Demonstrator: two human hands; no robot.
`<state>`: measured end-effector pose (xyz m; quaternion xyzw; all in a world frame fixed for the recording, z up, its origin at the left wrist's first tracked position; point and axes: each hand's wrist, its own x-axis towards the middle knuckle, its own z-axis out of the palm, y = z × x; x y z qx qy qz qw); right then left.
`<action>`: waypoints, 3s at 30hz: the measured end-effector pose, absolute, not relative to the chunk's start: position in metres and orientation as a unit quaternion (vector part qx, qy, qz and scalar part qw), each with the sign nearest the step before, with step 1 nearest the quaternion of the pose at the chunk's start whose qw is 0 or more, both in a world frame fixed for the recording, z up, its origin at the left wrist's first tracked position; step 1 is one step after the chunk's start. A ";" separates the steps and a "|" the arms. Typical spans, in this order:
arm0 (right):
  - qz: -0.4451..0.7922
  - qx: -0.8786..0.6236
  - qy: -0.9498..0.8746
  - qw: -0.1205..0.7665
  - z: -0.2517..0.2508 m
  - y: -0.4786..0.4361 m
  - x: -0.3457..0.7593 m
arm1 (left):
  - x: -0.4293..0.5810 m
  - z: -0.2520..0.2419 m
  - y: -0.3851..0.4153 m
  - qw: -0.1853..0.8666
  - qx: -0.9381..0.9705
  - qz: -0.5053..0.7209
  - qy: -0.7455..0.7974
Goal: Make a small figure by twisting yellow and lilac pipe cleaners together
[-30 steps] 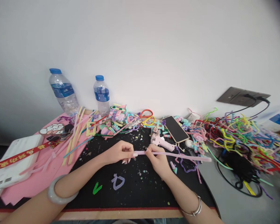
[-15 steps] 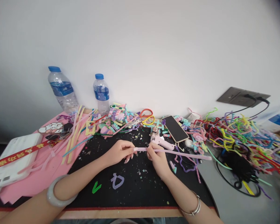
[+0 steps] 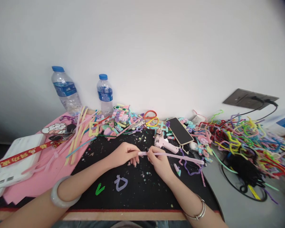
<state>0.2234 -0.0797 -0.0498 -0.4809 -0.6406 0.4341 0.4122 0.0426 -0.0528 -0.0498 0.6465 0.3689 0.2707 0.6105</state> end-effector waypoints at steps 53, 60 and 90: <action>0.326 -0.507 -0.697 0.388 -0.057 -0.064 0.212 | 0.041 -0.063 -0.039 0.673 0.509 0.368 0.390; 0.325 -0.498 -0.709 0.381 -0.065 -0.067 0.221 | 0.041 -0.068 -0.038 0.711 0.492 0.344 0.366; 0.296 -0.548 -0.650 0.436 -0.055 -0.061 0.226 | 0.033 -0.059 -0.036 0.593 0.600 0.341 0.415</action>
